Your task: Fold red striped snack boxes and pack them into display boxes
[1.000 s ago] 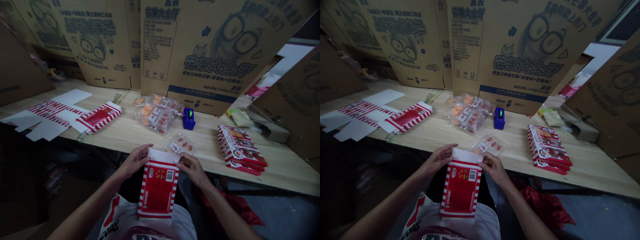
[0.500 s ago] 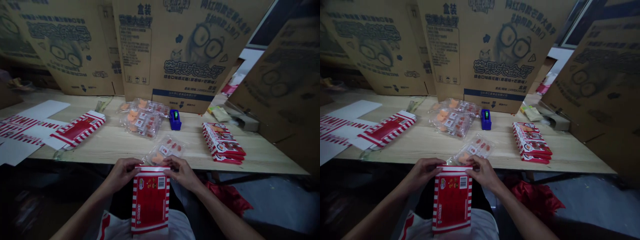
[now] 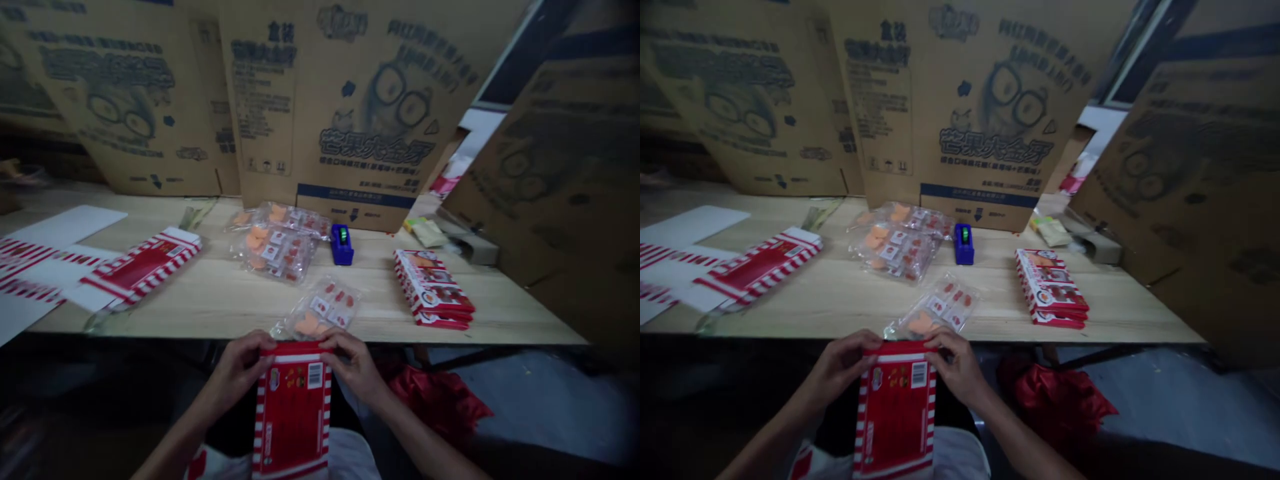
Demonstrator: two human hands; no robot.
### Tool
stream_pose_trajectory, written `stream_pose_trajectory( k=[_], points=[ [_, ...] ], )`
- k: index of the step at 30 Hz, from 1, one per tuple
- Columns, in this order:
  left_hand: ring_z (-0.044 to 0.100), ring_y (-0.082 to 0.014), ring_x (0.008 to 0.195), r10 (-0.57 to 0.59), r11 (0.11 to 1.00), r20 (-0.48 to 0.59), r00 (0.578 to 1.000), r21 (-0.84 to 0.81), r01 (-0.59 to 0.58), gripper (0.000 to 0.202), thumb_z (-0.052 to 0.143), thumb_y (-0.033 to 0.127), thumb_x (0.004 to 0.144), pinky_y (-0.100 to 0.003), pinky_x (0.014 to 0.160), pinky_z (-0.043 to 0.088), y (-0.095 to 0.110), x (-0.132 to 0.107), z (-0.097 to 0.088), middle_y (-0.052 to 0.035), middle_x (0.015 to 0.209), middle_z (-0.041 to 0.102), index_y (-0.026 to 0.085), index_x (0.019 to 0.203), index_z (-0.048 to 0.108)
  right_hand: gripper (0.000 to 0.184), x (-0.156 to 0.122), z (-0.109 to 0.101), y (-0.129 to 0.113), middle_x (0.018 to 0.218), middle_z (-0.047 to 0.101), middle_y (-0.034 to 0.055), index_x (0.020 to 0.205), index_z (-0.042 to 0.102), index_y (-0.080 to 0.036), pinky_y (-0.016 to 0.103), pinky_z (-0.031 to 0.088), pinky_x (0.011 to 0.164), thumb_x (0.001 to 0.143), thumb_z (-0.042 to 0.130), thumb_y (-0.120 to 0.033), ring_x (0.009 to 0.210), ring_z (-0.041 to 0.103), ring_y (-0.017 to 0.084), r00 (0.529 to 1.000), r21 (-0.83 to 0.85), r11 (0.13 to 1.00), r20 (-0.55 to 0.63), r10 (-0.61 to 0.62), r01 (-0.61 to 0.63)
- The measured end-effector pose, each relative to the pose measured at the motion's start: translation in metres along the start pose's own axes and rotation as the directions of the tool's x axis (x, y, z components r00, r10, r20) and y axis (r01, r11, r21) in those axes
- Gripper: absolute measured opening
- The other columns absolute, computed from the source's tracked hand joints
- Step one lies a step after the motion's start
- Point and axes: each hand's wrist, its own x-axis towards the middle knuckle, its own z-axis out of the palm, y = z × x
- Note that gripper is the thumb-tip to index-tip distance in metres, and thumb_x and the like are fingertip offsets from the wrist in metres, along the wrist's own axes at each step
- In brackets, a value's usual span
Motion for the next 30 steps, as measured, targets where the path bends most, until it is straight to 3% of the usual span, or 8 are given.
stream_pose_trajectory(
  k=[5, 7, 8, 11, 15, 19, 23, 30],
  points=[
    [0.069, -0.0246, 0.079, -0.288, 0.917, -0.096, 0.953, -0.313, 0.246, 0.035, 0.074, 0.044, 0.072, -0.034, 0.068, 0.058, -0.016, 0.000, 0.015, -0.0047, 0.095, 0.071, 0.022, 0.098, 0.066, 0.023, 0.037, -0.018, 0.007, 0.095, 0.072, 0.0079, 0.092, 0.075, -0.020, 0.032, 0.052, 0.078, 0.077, 0.073, -0.037, 0.089, 0.067, 0.021, 0.980, 0.028, 0.999, 0.193, 0.040, -0.046],
    [0.070, -0.0264, 0.080, -0.340, 0.888, -0.162, 0.926, -0.380, 0.259, 0.039, 0.078, 0.044, 0.068, -0.035, 0.068, 0.059, -0.016, 0.005, 0.009, -0.0048, 0.099, 0.071, 0.021, 0.098, 0.066, 0.037, 0.074, -0.043, 0.023, 0.091, 0.073, 0.0067, 0.094, 0.075, -0.019, 0.031, 0.053, 0.073, 0.068, 0.076, -0.045, 0.082, 0.067, 0.021, 0.991, 0.025, 0.991, 0.041, 0.127, -0.128],
    [0.071, -0.0267, 0.080, -0.354, 0.879, -0.197, 0.914, -0.403, 0.254, 0.040, 0.080, 0.043, 0.066, -0.034, 0.067, 0.059, -0.014, 0.009, 0.004, -0.0046, 0.101, 0.071, 0.021, 0.097, 0.066, 0.041, 0.096, -0.058, 0.033, 0.089, 0.073, 0.0063, 0.092, 0.074, -0.019, 0.031, 0.053, 0.071, 0.066, 0.076, -0.050, 0.081, 0.066, 0.020, 0.975, 0.022, 0.986, -0.148, 0.164, -0.163],
    [0.071, -0.0273, 0.073, -0.405, 0.851, -0.271, 0.873, -0.461, 0.252, 0.048, 0.085, 0.041, 0.058, -0.034, 0.061, 0.060, 0.000, 0.019, -0.016, -0.0041, 0.097, 0.072, 0.021, 0.097, 0.065, 0.042, 0.162, -0.098, 0.064, 0.093, 0.070, 0.0070, 0.091, 0.071, -0.016, 0.030, 0.051, 0.069, 0.076, 0.063, -0.054, 0.084, 0.063, 0.019, 0.848, -0.008, 0.976, -0.496, 0.185, -0.218],
    [0.071, -0.0328, 0.067, -0.527, 0.781, -0.275, 0.804, -0.529, 0.331, 0.063, 0.088, 0.041, 0.048, -0.040, 0.055, 0.060, 0.020, 0.029, -0.039, -0.0050, 0.088, 0.075, 0.022, 0.102, 0.063, 0.029, 0.216, -0.118, 0.094, 0.090, 0.067, 0.0044, 0.091, 0.066, -0.012, 0.028, 0.052, 0.065, 0.086, 0.063, -0.041, 0.076, 0.062, 0.015, 0.798, -0.035, 0.944, -0.545, 0.257, -0.327],
    [0.072, -0.0343, 0.071, -0.552, 0.763, -0.243, 0.798, -0.534, 0.365, 0.066, 0.090, 0.041, 0.045, -0.042, 0.057, 0.061, 0.024, 0.033, -0.051, -0.0051, 0.090, 0.076, 0.022, 0.102, 0.062, 0.026, 0.237, -0.106, 0.114, 0.104, 0.065, 0.0050, 0.107, 0.062, -0.013, 0.032, 0.055, 0.071, 0.091, 0.061, -0.034, 0.085, 0.064, 0.016, 0.763, -0.027, 0.917, -0.565, 0.315, -0.399],
    [0.072, -0.0346, 0.072, -0.514, 0.812, -0.237, 0.825, -0.444, 0.378, 0.063, 0.087, 0.047, 0.048, -0.041, 0.057, 0.061, 0.016, 0.037, -0.056, -0.0052, 0.091, 0.076, 0.021, 0.100, 0.062, 0.024, 0.248, -0.096, 0.126, 0.103, 0.065, 0.0049, 0.103, 0.063, -0.013, 0.032, 0.055, 0.073, 0.091, 0.061, -0.033, 0.085, 0.064, 0.016, 0.710, 0.002, 0.914, -0.629, 0.316, -0.405],
    [0.072, -0.0294, 0.079, -0.423, 0.900, -0.200, 0.884, -0.209, 0.384, 0.053, 0.082, 0.055, 0.053, -0.033, 0.062, 0.060, 0.018, 0.050, -0.063, -0.0044, 0.091, 0.075, 0.021, 0.090, 0.068, 0.028, 0.219, -0.083, 0.144, 0.081, 0.064, 0.0031, 0.072, 0.062, -0.014, 0.028, 0.051, 0.067, 0.081, 0.061, -0.041, 0.072, 0.060, 0.014, 0.686, 0.083, 0.980, -0.704, 0.186, -0.181]
  ],
)
